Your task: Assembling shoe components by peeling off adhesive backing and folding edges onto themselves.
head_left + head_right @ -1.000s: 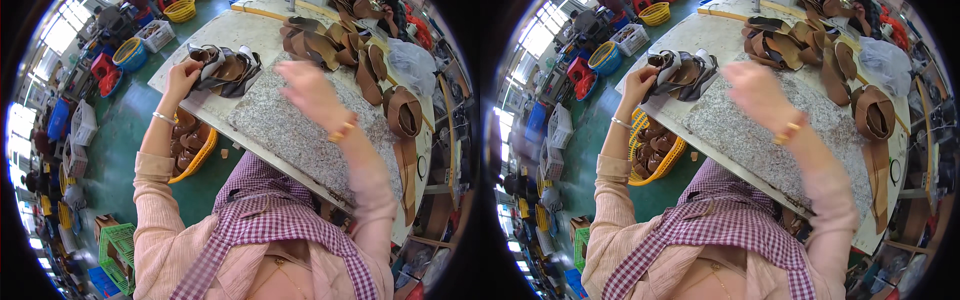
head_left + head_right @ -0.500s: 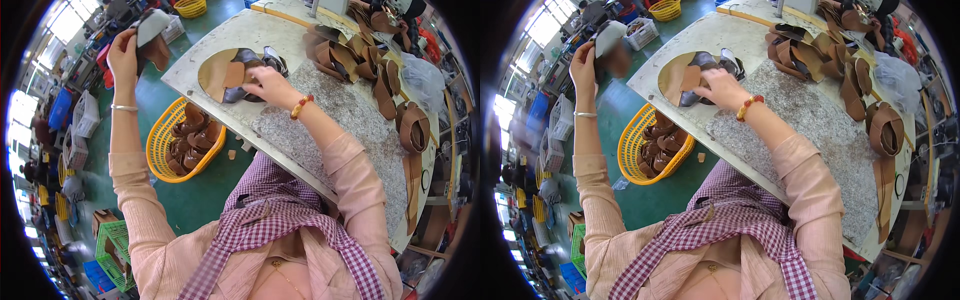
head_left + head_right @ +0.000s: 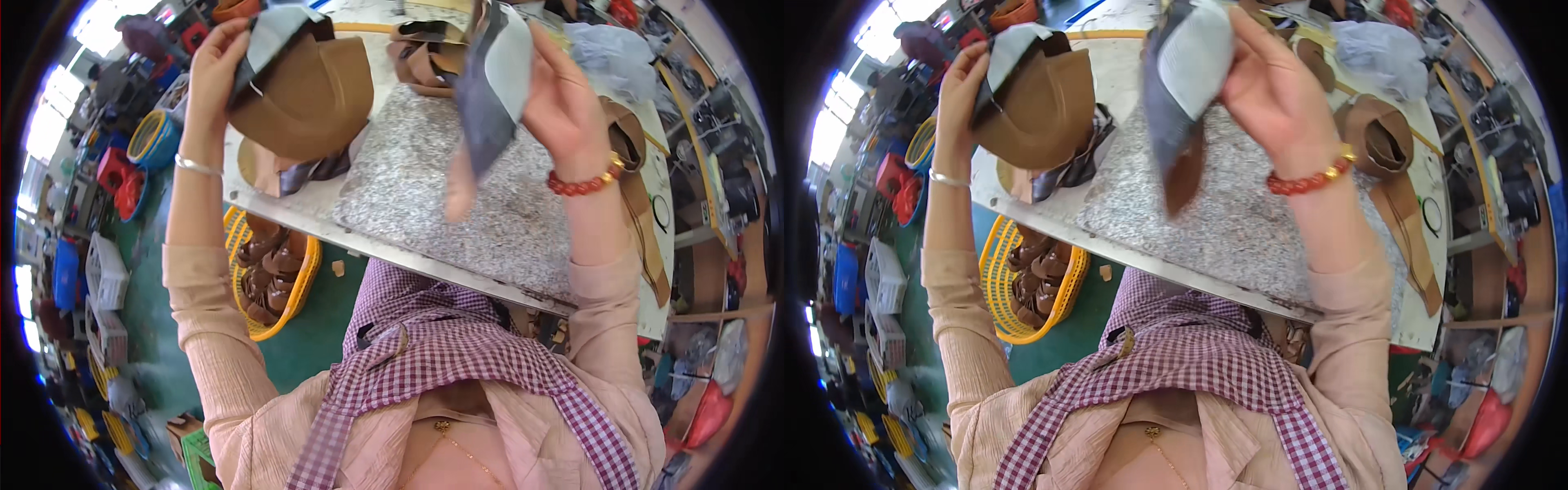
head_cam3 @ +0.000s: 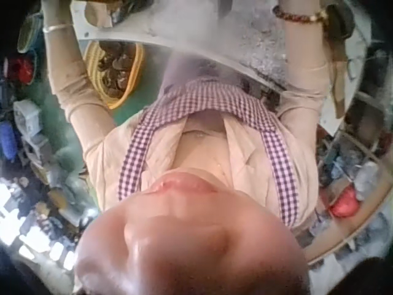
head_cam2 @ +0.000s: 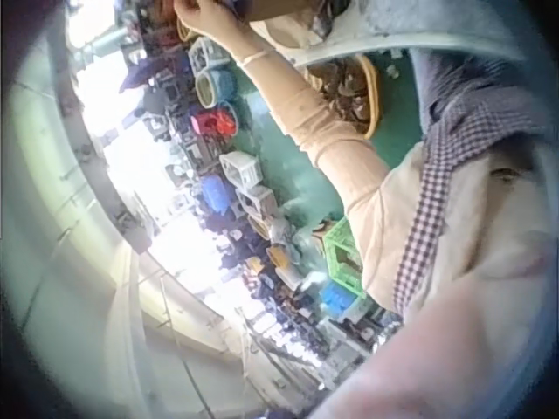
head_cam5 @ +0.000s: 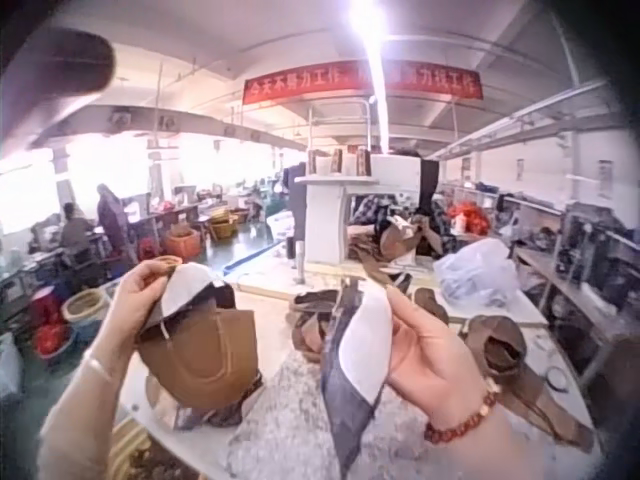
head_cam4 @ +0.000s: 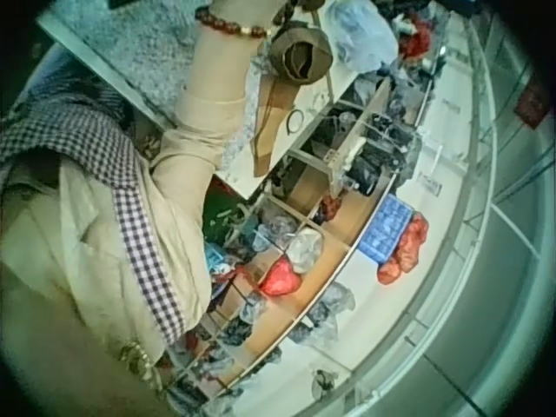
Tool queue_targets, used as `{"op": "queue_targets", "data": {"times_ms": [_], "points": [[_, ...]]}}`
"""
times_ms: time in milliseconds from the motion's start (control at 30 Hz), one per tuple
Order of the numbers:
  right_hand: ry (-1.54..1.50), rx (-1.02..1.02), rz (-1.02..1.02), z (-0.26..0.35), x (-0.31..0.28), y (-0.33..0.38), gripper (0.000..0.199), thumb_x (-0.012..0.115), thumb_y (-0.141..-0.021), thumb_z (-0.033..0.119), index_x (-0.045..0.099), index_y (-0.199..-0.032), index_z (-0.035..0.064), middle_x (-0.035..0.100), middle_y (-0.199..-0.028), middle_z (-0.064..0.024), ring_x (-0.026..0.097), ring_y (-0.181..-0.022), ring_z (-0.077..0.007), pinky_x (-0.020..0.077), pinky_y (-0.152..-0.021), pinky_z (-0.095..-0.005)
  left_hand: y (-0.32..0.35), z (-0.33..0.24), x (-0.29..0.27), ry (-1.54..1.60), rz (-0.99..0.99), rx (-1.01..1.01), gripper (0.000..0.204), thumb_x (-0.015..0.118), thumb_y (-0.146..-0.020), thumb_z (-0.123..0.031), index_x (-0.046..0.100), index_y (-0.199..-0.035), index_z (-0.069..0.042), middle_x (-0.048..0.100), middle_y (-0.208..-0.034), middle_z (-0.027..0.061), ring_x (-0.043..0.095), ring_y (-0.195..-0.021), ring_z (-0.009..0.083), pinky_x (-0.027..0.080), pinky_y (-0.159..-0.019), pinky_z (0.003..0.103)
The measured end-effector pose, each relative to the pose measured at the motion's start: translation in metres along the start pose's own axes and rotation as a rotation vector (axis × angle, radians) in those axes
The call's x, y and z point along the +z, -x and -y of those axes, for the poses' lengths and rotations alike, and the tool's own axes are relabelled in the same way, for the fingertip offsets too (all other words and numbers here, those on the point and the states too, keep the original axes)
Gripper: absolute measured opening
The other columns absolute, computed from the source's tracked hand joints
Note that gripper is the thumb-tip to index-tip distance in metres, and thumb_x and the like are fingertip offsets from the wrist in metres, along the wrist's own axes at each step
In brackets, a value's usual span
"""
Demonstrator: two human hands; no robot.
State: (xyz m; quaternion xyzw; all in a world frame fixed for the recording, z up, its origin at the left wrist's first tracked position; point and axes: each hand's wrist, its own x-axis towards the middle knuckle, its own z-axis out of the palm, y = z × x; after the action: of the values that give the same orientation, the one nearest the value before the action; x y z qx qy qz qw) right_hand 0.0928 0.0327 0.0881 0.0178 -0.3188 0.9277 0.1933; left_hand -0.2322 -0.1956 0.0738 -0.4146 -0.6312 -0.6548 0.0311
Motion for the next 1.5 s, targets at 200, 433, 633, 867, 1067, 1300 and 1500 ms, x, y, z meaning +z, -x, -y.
{"op": "queue_targets", "data": {"times_ms": [200,433,633,867,1067,1300,1500], "points": [[0.253,-0.12,-0.053,0.044,-0.035,-0.021,0.036,0.059,-0.1,0.012,0.056,-0.133,-0.0034,0.065,-0.124,-0.0157,0.065,-0.108,-0.0231,0.0514,-0.096,-0.0342,-0.084,0.009,0.035,-0.246,0.188,0.298,0.026,0.063,-0.098,-0.017,0.068,-0.122,-0.007,0.069,-0.111,-0.0015,0.06,-0.095,0.0074,0.045,-0.088,0.02],[0.107,-0.389,-0.274,-0.033,-0.065,0.062,0.045,0.073,-0.088,0.004,0.051,-0.126,-0.0081,0.062,-0.12,-0.0191,0.062,-0.111,-0.0274,0.0513,-0.102,-0.037,0.059,-0.01,0.189,-0.062,0.52,0.263,0.052,0.078,-0.084,-0.027,0.063,-0.13,-0.007,0.069,-0.118,0.0114,0.066,-0.098,0.0198,0.052,-0.085,0.029],[0.147,-0.024,-0.39,-0.086,-0.122,0.138,0.039,0.061,-0.099,0.014,0.051,-0.129,-0.0093,0.059,-0.129,-0.0212,0.063,-0.11,-0.0253,0.052,-0.099,-0.0331,0.16,-0.022,0.232,0.001,0.811,-0.146,0.047,0.083,-0.078,-0.022,0.067,-0.116,-0.001,0.072,-0.099,0.0067,0.064,-0.095,0.0199,0.05,-0.089,0.034],[1.709,0.004,-0.13,-0.004,-0.108,0.172,0.037,0.067,-0.089,0.01,0.063,-0.125,0.0089,0.066,-0.124,-0.0079,0.063,-0.109,-0.0184,0.0512,-0.094,-0.0317,0.207,-0.047,0.228,-0.425,0.64,0.089,0.031,0.081,-0.077,-0.02,0.069,-0.099,-0.003,0.068,-0.081,0.0058,0.062,-0.086,0.0229,0.045,-0.097,0.039],[2.039,-0.607,0.353,0.001,-0.131,0.105,0.023,0.072,-0.081,0.013,0.07,-0.104,0.0111,0.069,-0.116,-0.0023,0.062,-0.11,-0.0214,0.0488,-0.095,-0.0354,0.205,-0.045,0.235,-0.371,0.818,0.31,0.021,0.077,-0.08,-0.018,0.068,-0.091,-0.003,0.065,-0.08,0.0054,0.059,-0.081,0.0244,0.042,-0.098,0.037],[2.237,-0.246,0.436,-0.002,-0.134,0.098,0.018,0.074,-0.077,0.012,0.066,-0.092,0.0101,0.068,-0.115,0.0012,0.058,-0.11,-0.02,0.0474,-0.094,-0.0328,0.215,-0.044,0.247,-0.484,0.798,0.296,0.017,0.071,-0.084,-0.02,0.064,-0.081,-0.005,0.063,-0.078,0.0054,0.056,-0.078,0.0254,0.042,-0.091,0.037],[1.934,-0.681,0.151,0.007,-0.167,0.138,0.017,0.073,-0.081,0.018,0.069,-0.097,0.0114,0.072,-0.095,-0.0003,0.063,-0.09,-0.0222,0.0516,-0.081,-0.0348,0.217,-0.042,0.248,-0.58,0.74,0.475,0.016,0.066,-0.088,-0.018,0.061,-0.078,-0.006,0.06,-0.075,0.0067,0.055,-0.078,0.0263,0.042,-0.092,0.04]]}}
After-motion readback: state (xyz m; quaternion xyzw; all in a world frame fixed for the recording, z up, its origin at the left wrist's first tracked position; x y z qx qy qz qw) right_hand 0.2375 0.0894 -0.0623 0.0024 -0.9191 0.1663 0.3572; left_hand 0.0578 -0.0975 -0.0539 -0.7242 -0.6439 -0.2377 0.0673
